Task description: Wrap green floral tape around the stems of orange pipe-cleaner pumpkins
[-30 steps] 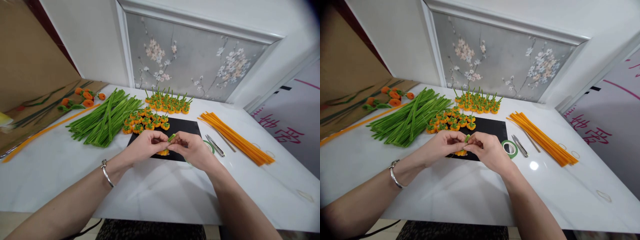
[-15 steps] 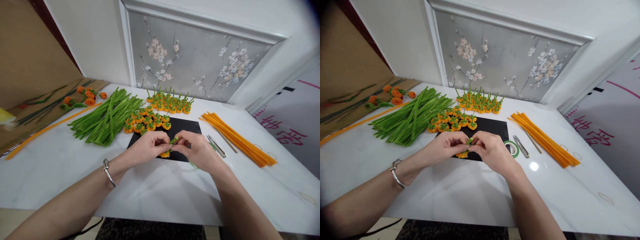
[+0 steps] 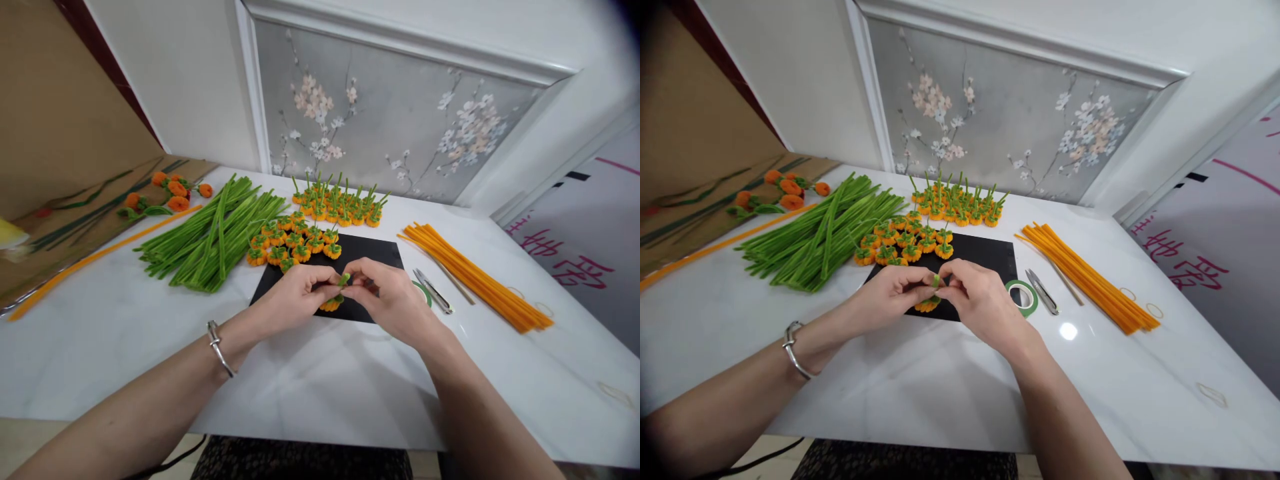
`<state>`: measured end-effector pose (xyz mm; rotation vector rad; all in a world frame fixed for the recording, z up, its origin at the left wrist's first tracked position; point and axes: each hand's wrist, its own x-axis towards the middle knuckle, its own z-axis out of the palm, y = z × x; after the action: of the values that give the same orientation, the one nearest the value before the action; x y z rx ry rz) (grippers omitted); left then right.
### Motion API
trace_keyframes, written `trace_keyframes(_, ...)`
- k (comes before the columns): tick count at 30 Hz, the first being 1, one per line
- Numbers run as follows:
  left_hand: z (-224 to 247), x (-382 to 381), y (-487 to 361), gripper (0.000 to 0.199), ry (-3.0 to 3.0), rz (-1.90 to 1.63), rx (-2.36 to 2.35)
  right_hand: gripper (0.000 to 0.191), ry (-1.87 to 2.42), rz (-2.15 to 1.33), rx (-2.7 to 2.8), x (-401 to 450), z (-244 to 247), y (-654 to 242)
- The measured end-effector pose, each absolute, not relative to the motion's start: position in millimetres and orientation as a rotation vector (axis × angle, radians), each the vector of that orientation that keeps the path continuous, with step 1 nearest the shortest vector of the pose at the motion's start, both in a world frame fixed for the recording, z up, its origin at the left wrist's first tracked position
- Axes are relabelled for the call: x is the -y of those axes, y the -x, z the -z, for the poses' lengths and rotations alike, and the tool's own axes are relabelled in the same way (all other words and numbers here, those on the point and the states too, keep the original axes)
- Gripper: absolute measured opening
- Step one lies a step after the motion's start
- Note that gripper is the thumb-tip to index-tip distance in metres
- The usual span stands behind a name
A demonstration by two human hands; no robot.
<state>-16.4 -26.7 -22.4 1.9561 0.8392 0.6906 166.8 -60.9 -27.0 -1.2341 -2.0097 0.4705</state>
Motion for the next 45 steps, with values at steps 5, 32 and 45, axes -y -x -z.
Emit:
trace_keyframes(5,16.8,25.8,21.2,0.026,-1.83,-0.607,-0.769,0.008,1.171,-0.621,1.953,62.7,24.6,-165.9)
trace_keyframes(32,19.0,27.7,18.1,0.028,-1.761,-0.58,-0.782,0.012,1.065,-0.612,1.939,64.6,20.6,-160.6)
trace_keyframes(45,13.2,29.8,16.2,0.016,-1.555,-0.714,-0.783,0.004,1.073,-0.533,1.818,62.2,20.8,-161.1)
